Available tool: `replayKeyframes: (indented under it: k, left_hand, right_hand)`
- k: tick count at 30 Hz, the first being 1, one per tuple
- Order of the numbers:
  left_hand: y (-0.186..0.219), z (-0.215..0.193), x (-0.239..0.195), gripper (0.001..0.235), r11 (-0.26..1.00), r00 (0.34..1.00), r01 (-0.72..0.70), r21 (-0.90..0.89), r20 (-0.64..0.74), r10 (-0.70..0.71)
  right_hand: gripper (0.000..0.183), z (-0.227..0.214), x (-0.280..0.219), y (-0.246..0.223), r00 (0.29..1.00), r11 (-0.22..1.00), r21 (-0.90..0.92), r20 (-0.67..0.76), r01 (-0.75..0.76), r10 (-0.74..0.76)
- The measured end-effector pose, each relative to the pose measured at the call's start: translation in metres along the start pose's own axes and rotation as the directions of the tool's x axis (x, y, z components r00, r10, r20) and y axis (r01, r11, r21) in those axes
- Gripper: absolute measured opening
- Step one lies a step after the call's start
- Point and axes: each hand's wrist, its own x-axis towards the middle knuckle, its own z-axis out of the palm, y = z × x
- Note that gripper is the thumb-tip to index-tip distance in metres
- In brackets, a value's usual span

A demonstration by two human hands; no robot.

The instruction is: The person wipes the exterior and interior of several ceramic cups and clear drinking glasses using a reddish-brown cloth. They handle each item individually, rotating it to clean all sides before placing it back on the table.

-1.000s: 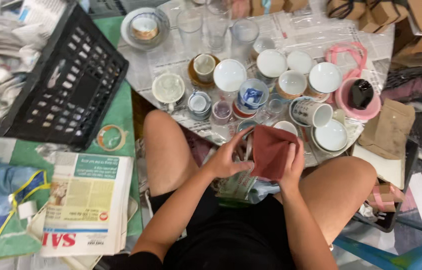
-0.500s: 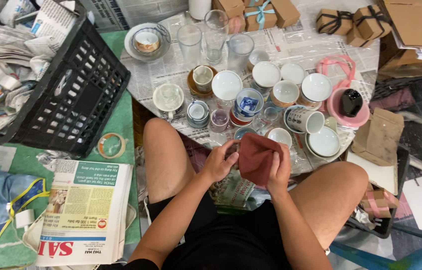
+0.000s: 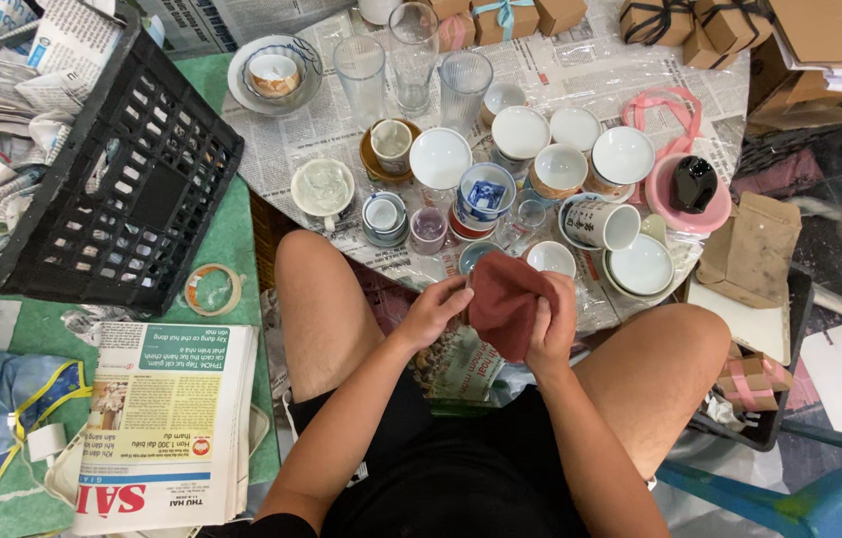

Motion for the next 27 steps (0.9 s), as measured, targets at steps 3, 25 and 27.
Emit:
replayKeyframes:
  k: [3, 25, 27]
  left_hand:
    - [0.003, 0.001, 0.001, 0.075, 0.987, 0.990, 0.135, -0.087, -0.019, -0.137]
    - [-0.006, -0.001, 0.001, 0.059, 0.991, 0.999, 0.019, 0.133, -0.038, -0.014]
    - [-0.018, -0.007, -0.001, 0.054, 0.989, 0.999, -0.046, 0.144, 0.000, 0.046]
  right_hand:
    - [0.020, -0.002, 0.001, 0.001, 0.999, 0.998, -0.017, 0.004, -0.053, 0.053]
    - [0.024, -0.009, -0.001, 0.017, 0.993, 0.993, 0.041, -0.038, -0.110, 0.111]
    - [0.023, -0.009, 0.000, 0.012, 0.999, 0.999, 0.016, -0.024, -0.040, 0.041]
